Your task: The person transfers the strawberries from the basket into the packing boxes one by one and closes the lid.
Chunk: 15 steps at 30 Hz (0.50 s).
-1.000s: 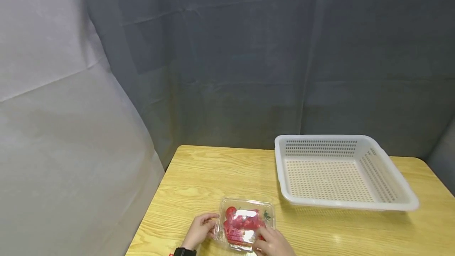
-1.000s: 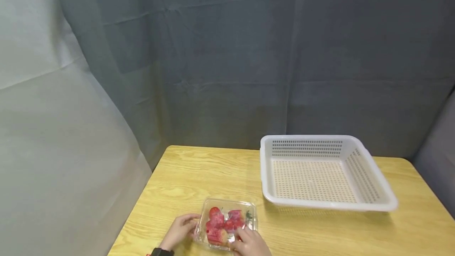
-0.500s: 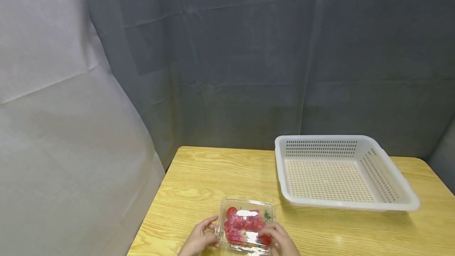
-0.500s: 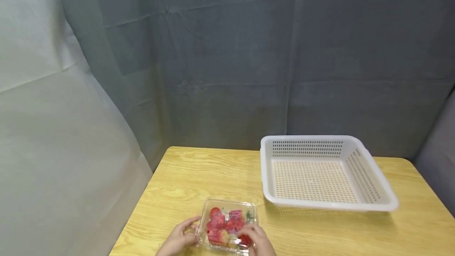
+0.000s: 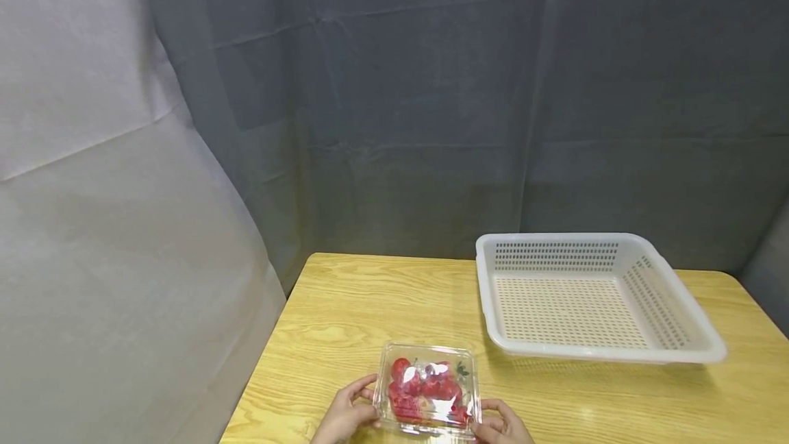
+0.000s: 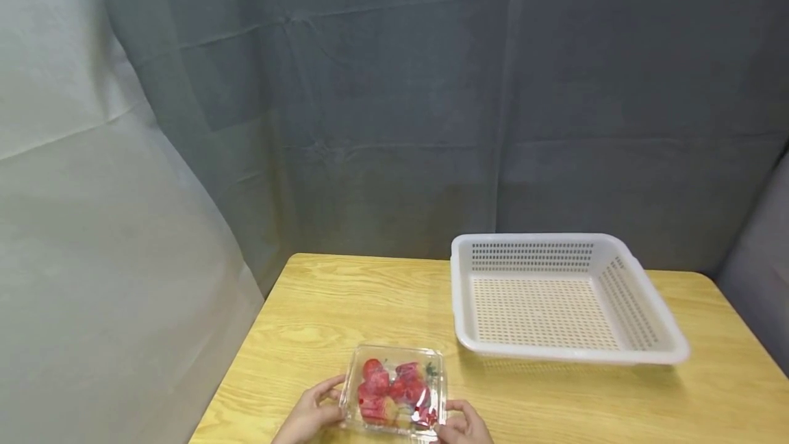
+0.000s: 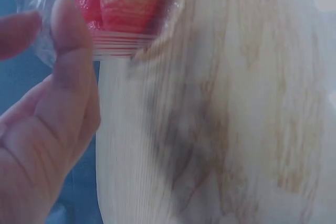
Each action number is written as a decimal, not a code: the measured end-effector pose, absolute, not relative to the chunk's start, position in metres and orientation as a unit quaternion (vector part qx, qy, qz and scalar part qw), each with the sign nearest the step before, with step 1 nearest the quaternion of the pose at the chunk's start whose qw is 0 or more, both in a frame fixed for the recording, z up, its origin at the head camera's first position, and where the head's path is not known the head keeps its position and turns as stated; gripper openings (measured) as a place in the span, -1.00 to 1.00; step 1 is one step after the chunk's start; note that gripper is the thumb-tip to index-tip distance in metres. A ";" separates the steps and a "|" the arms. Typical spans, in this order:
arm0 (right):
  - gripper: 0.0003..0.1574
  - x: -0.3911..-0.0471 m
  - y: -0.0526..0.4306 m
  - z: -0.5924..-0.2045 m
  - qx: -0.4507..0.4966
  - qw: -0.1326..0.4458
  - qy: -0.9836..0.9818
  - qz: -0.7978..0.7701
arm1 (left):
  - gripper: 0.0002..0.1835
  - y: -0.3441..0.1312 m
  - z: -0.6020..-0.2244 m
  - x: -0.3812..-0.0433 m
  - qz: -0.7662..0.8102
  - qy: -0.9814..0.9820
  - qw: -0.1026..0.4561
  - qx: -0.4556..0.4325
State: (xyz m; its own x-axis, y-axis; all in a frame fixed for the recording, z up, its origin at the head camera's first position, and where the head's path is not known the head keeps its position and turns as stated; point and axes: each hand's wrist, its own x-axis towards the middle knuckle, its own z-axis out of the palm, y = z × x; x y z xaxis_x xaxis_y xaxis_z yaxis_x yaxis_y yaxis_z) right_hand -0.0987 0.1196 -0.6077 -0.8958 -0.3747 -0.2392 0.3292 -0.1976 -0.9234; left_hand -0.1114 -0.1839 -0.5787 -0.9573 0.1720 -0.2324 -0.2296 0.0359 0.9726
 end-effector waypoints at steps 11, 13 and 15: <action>-0.49 -0.098 0.121 -0.602 -0.020 0.243 0.577 -0.779 | -0.27 -0.184 -0.580 -0.111 0.683 0.718 0.136 -0.019; -0.49 -0.098 0.121 -0.602 -0.018 0.245 0.577 -0.779 | -0.28 -0.185 -0.581 -0.111 0.682 0.718 0.137 -0.020; -0.46 -0.098 0.120 -0.602 -0.021 0.243 0.576 -0.780 | -0.28 -0.185 -0.581 -0.110 0.683 0.717 0.137 -0.023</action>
